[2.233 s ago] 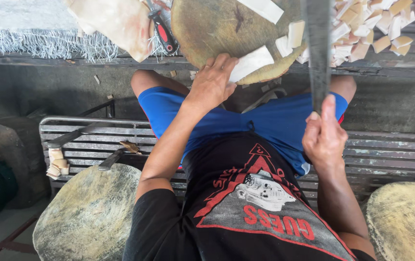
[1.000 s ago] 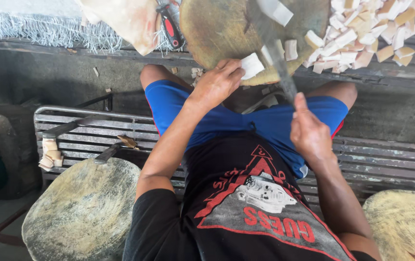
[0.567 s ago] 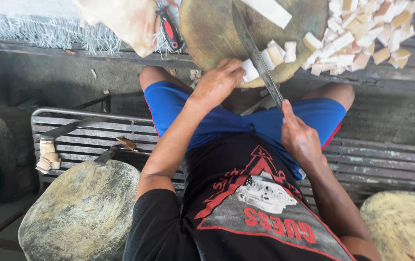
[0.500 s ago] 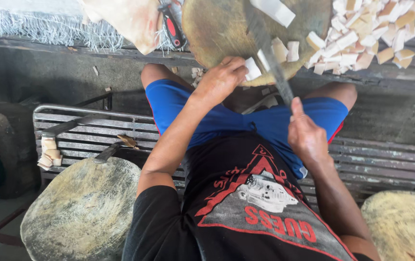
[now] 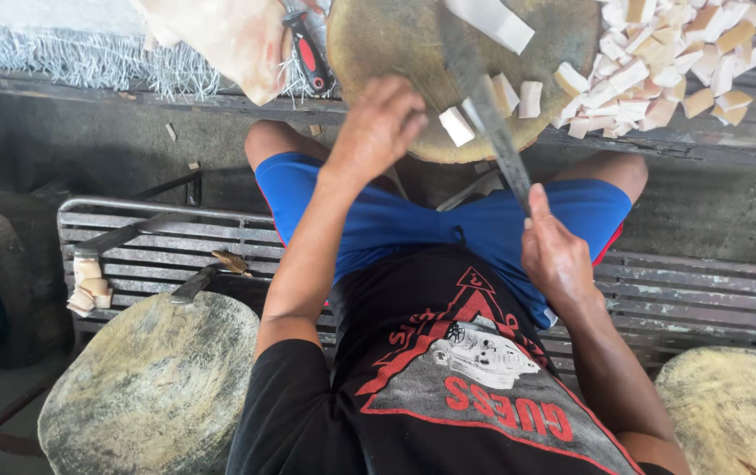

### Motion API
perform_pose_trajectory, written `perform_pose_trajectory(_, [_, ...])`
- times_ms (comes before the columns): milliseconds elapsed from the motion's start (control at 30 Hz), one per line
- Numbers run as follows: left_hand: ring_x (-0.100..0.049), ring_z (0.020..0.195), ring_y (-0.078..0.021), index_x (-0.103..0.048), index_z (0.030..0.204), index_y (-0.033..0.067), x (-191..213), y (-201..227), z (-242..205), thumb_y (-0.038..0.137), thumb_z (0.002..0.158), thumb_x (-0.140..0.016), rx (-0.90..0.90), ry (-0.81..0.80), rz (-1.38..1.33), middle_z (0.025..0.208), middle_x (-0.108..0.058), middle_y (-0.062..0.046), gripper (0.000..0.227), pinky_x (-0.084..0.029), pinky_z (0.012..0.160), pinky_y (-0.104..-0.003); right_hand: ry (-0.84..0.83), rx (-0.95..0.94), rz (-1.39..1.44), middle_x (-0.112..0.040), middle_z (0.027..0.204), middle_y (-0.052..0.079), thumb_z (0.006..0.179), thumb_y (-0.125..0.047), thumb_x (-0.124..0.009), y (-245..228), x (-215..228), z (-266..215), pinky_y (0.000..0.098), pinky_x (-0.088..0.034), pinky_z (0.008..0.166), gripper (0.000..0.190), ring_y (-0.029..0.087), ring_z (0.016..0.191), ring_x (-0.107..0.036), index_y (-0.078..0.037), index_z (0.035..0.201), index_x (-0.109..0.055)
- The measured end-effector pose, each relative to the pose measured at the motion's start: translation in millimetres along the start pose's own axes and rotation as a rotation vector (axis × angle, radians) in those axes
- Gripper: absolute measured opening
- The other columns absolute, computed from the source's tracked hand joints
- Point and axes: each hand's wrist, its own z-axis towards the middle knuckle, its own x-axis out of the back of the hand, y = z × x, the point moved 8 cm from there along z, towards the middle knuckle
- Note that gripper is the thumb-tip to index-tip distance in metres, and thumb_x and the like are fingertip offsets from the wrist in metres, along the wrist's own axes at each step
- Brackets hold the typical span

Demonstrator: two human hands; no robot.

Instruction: The person sits cross-legged on a metal bench and uses a long knife to cut a white, fibrous sheet into small rectangular pieces on a round wooden board. The person repeatedly positions the sheet, slices it, and gathers the cut pieces on the board.

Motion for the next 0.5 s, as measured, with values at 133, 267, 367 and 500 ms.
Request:
perform_pose_trajectory(133, [-0.061, 0.11, -0.0365, -0.063, 0.112, 0.006, 30.0, -47.5, 14.0, -0.002, 0.093, -0.066, 0.112, 0.291, 0.017, 0.113, -0.065, -0.014, 0.021, -0.05, 0.1, -0.046, 0.114, -0.034, 0.085, -0.067, 0.096, 0.028, 0.105, 0.002, -0.06, -4.1, 23.9, -11.2, 0.0451, -0.057, 0.067, 0.055, 0.038, 0.078, -0.071, 0.003, 0.156, -0.041])
perform_pose_trajectory(267, [-0.06, 0.115, -0.0373, -0.065, 0.124, 0.007, 44.8, -82.2, 31.9, -0.009, 0.088, -0.059, 0.175, 0.473, 0.155, 0.122, -0.067, -0.015, 0.04, -0.05, 0.102, -0.046, -0.106, -0.072, 0.04, -0.063, 0.07, 0.018, 0.096, 0.002, -0.062, -2.0, 18.9, -16.2, 0.0472, -0.053, 0.055, 0.057, 0.033, 0.055, -0.064, -0.002, 0.151, -0.051])
perform_pose_trajectory(367, [-0.062, 0.114, -0.0371, -0.069, 0.126, 0.0125, 20.3, -85.5, 59.9, -0.01, 0.082, -0.062, 0.06, 0.262, 0.18, 0.116, -0.07, -0.015, 0.05, -0.049, 0.103, -0.047, -0.203, -0.08, -0.154, -0.066, 0.07, 0.016, 0.092, 0.001, -0.065, 20.3, 13.5, -16.8, 0.0501, -0.052, 0.054, 0.06, 0.036, 0.054, -0.063, -0.01, 0.15, -0.056])
perform_pose_trajectory(500, [-0.066, 0.107, -0.0358, -0.069, 0.128, 0.0114, -35.6, -69.7, 101.4, -0.007, 0.08, -0.062, -0.082, 0.022, 0.224, 0.107, -0.073, -0.015, 0.052, -0.048, 0.096, -0.051, 0.05, -0.11, -0.193, -0.065, 0.078, 0.021, 0.103, 0.001, -0.064, 76.3, 32.6, -11.0, 0.049, -0.055, 0.062, 0.054, 0.037, 0.064, -0.066, -0.006, 0.156, -0.054])
